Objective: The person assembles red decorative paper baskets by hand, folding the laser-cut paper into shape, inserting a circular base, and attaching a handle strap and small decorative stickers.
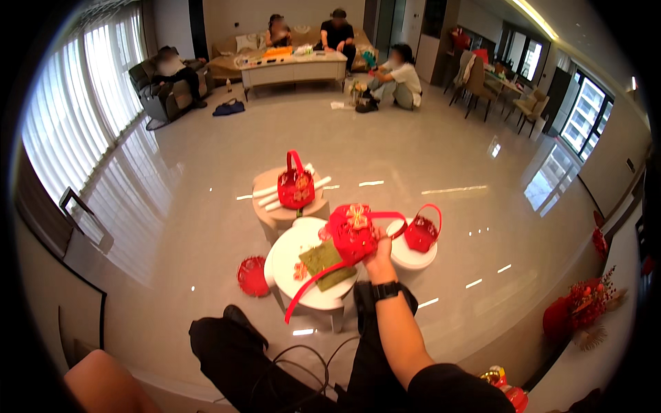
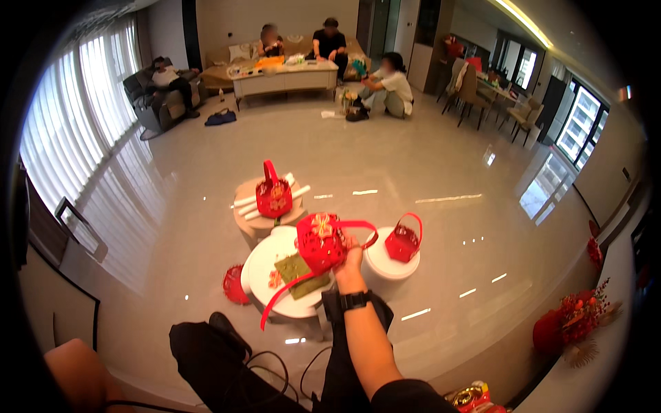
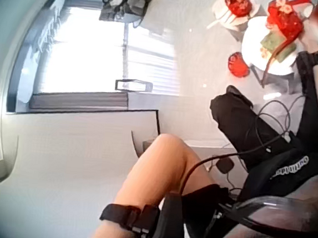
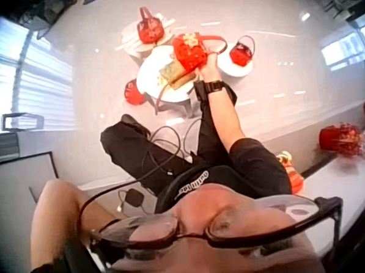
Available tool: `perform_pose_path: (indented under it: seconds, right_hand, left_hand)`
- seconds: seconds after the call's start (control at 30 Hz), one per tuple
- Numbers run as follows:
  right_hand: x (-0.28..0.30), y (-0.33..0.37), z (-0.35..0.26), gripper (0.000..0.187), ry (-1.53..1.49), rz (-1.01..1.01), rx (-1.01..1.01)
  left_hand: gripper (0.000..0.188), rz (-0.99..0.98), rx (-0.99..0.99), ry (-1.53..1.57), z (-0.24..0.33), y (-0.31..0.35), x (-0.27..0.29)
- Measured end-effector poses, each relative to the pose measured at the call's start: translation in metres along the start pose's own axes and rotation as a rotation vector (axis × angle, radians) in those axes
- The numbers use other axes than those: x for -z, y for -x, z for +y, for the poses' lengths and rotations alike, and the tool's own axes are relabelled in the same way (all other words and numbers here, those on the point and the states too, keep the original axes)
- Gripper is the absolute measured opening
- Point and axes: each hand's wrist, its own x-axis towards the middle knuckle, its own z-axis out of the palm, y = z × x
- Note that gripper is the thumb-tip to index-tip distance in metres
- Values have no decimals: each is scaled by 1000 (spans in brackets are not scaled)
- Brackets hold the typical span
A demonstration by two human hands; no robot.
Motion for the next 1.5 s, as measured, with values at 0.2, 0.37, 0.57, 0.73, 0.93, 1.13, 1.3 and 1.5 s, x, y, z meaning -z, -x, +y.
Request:
perform_pose_path:
  seconds: [0.2,0.37,0.57,0.73,0.93,1.13,1.3,1.5]
  right_hand:
    - [38,-44,6,48,-81,-106,-39]
    - [45,-45,5,52,-44,-130,-33]
    - [38,-45,5,53,-32,-119,-25]
    - [47,-52,4,55,-32,-135,-32]
    - [40,-44,10,56,26,-124,-38]
    - [49,-51,8,53,-15,-137,-21]
    - [42,-49,3,51,1,-131,-8]
    - [50,-51,8,48,-64,-160,-20]
  left_hand:
    - [55,31,10,-36,11,3,-2]
    - [52,49,18,-51,18,8,-7]
    - [48,67,24,-64,25,13,-9]
    - [45,73,27,-69,33,16,-12]
    - [42,79,56,-87,38,21,-12]
    - [38,77,55,-107,40,22,-19]
    - [36,75,62,-115,42,21,-18]
    - [32,80,103,-138,51,20,-11]
